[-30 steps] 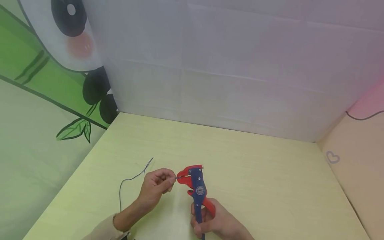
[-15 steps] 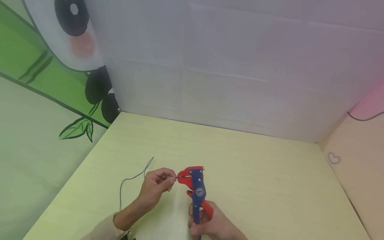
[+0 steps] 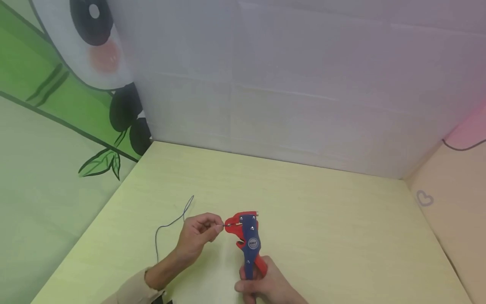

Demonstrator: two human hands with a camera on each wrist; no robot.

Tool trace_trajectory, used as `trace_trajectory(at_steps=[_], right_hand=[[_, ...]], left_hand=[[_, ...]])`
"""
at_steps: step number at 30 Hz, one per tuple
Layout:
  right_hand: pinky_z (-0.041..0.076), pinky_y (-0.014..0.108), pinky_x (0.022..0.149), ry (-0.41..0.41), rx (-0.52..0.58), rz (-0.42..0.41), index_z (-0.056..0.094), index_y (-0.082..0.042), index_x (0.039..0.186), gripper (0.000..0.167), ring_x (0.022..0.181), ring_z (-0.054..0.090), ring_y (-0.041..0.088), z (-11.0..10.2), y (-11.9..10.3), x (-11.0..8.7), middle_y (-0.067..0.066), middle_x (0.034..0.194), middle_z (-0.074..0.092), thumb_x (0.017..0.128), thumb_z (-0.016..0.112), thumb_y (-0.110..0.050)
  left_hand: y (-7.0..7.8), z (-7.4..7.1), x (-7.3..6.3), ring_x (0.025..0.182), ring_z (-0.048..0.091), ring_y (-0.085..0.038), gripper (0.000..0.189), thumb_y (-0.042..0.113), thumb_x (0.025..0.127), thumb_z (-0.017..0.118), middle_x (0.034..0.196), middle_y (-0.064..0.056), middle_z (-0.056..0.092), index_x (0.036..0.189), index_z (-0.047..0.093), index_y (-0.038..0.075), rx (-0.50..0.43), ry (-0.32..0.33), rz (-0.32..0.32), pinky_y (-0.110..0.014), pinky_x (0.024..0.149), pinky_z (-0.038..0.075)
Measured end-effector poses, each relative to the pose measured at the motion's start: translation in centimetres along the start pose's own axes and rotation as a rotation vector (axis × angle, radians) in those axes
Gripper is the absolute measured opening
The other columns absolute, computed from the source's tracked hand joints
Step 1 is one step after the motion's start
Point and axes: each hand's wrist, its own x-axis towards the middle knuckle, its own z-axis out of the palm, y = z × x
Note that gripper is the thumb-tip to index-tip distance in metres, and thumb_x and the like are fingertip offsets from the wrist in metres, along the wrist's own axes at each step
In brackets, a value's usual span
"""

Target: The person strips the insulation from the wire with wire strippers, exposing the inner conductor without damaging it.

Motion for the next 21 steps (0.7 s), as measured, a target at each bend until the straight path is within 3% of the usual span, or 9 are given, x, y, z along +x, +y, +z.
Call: trace_trajectory(at_steps=[4, 8, 11, 16, 21], right_hand=[[0.045, 0.018, 0.056, 0.087, 0.001, 0.023, 0.061, -0.015, 0.088, 0.01, 0.054, 0.055, 0.004, 0.3, 0.05, 0.07, -0.011, 0.062, 0.059, 0.098, 0.06, -0.013], [0.041, 0.017, 0.052, 0.159, 0.086, 0.085, 0.06, -0.018, 0.087, 0.012, 0.049, 0.05, 0.005, 0.48, 0.24, 0.32, -0.011, 0.058, 0.053, 0.098, 0.061, -0.013], [0.042, 0.017, 0.053, 0.151, 0.117, 0.095, 0.06, -0.018, 0.089, 0.012, 0.051, 0.051, 0.005, 0.47, 0.34, 0.18, -0.011, 0.059, 0.053, 0.099, 0.058, -0.011], [0.044, 0.017, 0.057, 0.128, 0.13, 0.089, 0.058, -0.018, 0.095, 0.008, 0.055, 0.053, 0.004, 0.4, 0.37, -0.25, -0.011, 0.064, 0.055, 0.1, 0.055, -0.013], [0.046, 0.017, 0.058, 0.127, 0.082, 0.086, 0.057, -0.017, 0.095, 0.005, 0.057, 0.054, 0.004, 0.29, 0.47, -0.48, -0.011, 0.065, 0.057, 0.1, 0.056, -0.015]], left_hand=[[-0.12, -0.02, 0.09, 0.06, 0.047, -0.005, 0.012, 0.001, 0.095, 0.061, 0.066, -0.016, 0.051, 0.096, 0.067, -0.009, 0.018, -0.008, 0.03, -0.021, 0.055, 0.042], [-0.27, 0.09, 0.13, 0.063, 0.047, -0.002, 0.011, 0.003, 0.094, 0.063, 0.07, -0.023, 0.054, 0.097, 0.069, -0.006, 0.061, 0.021, -0.028, -0.02, 0.057, 0.043], [-0.4, 0.18, 0.19, 0.063, 0.047, -0.001, 0.011, 0.004, 0.094, 0.064, 0.071, -0.026, 0.054, 0.097, 0.07, -0.005, 0.07, 0.027, -0.075, -0.019, 0.058, 0.043], [-0.48, 0.21, 0.27, 0.06, 0.046, -0.003, 0.012, 0.005, 0.094, 0.064, 0.069, -0.026, 0.053, 0.097, 0.069, -0.006, 0.071, 0.014, -0.063, -0.019, 0.056, 0.042], [-0.58, 0.2, 0.05, 0.06, 0.046, -0.003, 0.012, 0.005, 0.093, 0.064, 0.069, -0.025, 0.054, 0.096, 0.07, -0.005, 0.083, 0.006, -0.09, -0.018, 0.056, 0.042]])
